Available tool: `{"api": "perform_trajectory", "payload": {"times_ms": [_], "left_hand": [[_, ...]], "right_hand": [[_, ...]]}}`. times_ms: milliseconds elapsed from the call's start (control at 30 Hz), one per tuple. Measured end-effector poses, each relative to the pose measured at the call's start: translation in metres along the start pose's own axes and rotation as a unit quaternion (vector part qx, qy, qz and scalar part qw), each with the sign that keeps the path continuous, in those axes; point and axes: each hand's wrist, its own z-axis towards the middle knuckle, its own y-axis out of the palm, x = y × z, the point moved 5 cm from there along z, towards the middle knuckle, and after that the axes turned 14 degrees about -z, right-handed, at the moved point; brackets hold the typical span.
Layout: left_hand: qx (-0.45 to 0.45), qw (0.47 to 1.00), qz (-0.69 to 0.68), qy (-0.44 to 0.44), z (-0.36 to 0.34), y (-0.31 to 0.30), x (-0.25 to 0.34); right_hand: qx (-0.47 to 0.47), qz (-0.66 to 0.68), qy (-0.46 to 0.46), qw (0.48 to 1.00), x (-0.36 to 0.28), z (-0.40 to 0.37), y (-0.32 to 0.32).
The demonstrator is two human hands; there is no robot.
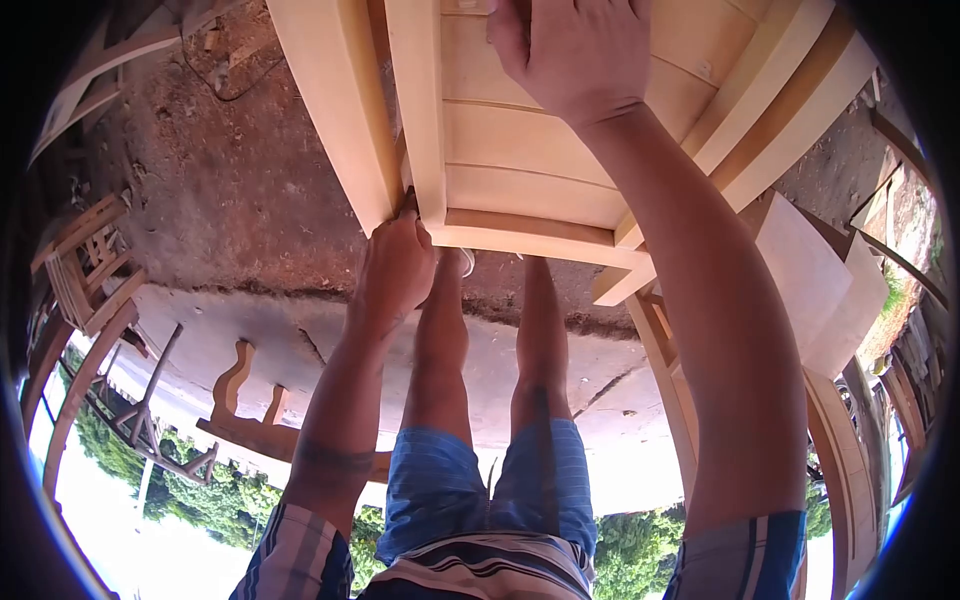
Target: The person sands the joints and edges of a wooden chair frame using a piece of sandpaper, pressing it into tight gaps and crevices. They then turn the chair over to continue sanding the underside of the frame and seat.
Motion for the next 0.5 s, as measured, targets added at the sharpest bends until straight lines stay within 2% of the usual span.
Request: {"api": "perform_trajectory", "payload": {"times_ms": [67, 133, 233, 333, 500], "left_hand": [[-0.03, 0.999, 0.021, -0.026, -0.012, -0.01, 0.007], [0.0, 1.0, 0.002, -0.021, -0.002, -0.005, 0.005], [-0.008, 1.0, -0.007, -0.022, -0.004, 0.0, 0.0], [-0.014, 0.999, 0.017, -0.025, -0.006, -0.009, 0.005], [-0.027, 0.999, 0.018, -0.021, -0.003, -0.003, 0.002]], "right_hand": [[0.022, 0.005, -0.005, 1.0, 0.002, 0.004, 0.005], [0.051, 0.011, -0.006, 0.999, 0.001, 0.004, 0.007], [0.006, 0.011, -0.002, 1.0, 0.0, 0.003, -0.001], [0.047, 0.011, -0.013, 0.999, 0.003, 0.002, 0.009], [0.042, 0.021, -0.006, 0.999, 0.005, 0.0, 0.01]]}}
